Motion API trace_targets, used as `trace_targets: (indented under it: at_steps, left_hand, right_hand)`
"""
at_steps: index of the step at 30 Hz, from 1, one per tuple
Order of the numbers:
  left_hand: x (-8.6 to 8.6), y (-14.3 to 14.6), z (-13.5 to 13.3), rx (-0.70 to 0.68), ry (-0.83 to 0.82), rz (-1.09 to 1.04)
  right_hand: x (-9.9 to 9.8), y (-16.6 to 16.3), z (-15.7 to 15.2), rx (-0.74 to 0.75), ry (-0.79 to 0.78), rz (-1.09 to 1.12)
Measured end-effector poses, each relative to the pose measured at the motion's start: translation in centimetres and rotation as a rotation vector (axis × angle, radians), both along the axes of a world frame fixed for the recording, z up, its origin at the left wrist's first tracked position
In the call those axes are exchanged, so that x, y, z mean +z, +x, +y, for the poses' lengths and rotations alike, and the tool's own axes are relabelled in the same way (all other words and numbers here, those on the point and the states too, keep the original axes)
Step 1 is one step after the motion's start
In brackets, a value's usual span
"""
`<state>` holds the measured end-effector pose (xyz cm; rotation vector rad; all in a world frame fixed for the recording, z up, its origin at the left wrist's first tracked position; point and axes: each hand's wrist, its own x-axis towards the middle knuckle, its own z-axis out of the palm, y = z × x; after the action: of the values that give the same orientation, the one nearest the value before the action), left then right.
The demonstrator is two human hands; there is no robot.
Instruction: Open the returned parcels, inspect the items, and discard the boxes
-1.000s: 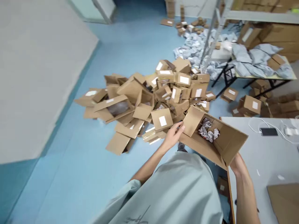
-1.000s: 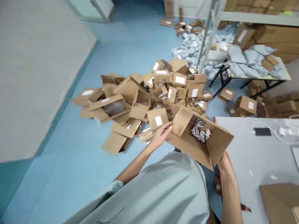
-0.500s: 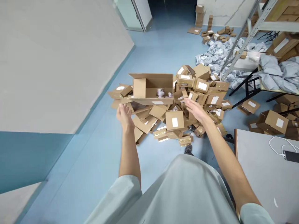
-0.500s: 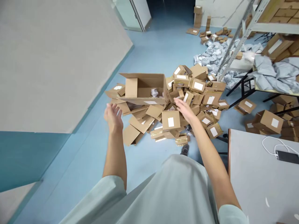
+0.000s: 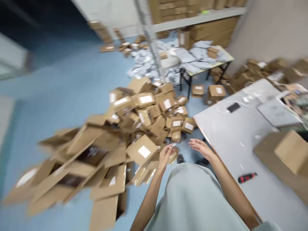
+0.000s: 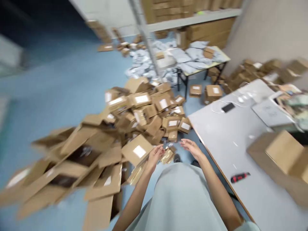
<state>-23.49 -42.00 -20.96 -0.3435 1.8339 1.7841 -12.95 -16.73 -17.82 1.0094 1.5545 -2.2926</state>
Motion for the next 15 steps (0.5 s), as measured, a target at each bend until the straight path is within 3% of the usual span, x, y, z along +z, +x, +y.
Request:
trace_targets:
  at_steps: [4, 8, 15]
  left_hand:
    - [0.8, -0.2, 10.8, -0.347, 0.047, 0.026]
    - [2.0, 1.3, 20.2, -0.543, 0.029, 0.032]
    - [3.6, 8.2, 31.6, -0.769, -0.057, 0.008]
  right_hand:
    - [0.2, 7.8, 5.3, -0.31, -0.029, 0.024]
    - [0.0, 16.3, 9.4, -0.557, -0.056, 0.06]
    - [-1.7, 26.3, 13.7, -0.879, -0.124, 0.037]
